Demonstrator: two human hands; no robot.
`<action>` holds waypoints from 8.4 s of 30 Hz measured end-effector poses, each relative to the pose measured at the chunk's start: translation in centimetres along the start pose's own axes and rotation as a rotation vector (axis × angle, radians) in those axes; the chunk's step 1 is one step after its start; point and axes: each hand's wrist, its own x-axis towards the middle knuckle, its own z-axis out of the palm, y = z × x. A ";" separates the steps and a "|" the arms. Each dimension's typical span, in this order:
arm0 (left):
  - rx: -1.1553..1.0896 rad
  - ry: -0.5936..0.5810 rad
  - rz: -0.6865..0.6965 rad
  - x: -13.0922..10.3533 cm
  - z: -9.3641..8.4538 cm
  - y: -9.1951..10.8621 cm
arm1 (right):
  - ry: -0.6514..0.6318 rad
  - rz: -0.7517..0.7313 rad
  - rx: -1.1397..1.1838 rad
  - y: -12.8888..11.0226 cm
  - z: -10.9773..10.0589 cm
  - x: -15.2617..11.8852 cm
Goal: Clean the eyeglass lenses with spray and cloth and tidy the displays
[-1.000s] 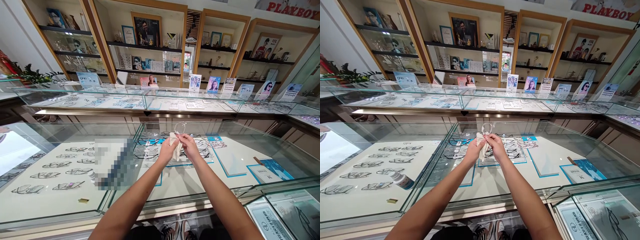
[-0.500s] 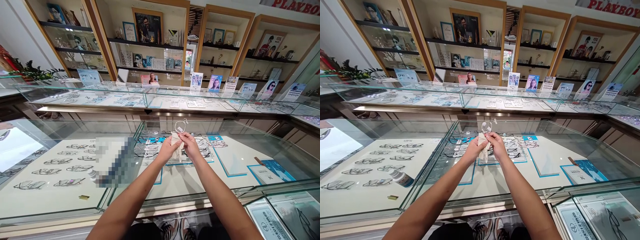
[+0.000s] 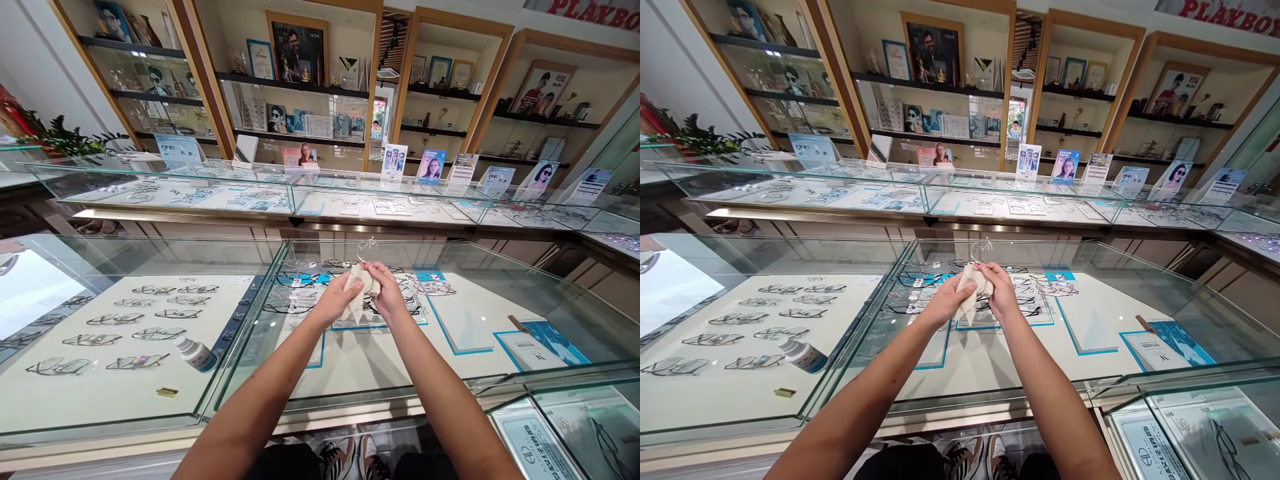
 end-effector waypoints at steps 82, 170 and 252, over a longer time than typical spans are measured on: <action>1.049 0.554 0.593 -1.2 -0.2 20.6 | -0.103 -0.734 -1.060 -16.7 8.1 -1.0; 1.152 0.647 0.674 -1.7 0.7 19.0 | 0.112 -0.874 -1.518 -15.3 9.2 -2.8; 1.084 0.806 0.931 0.2 0.0 17.8 | 0.190 -0.968 -1.088 -15.3 8.9 -1.7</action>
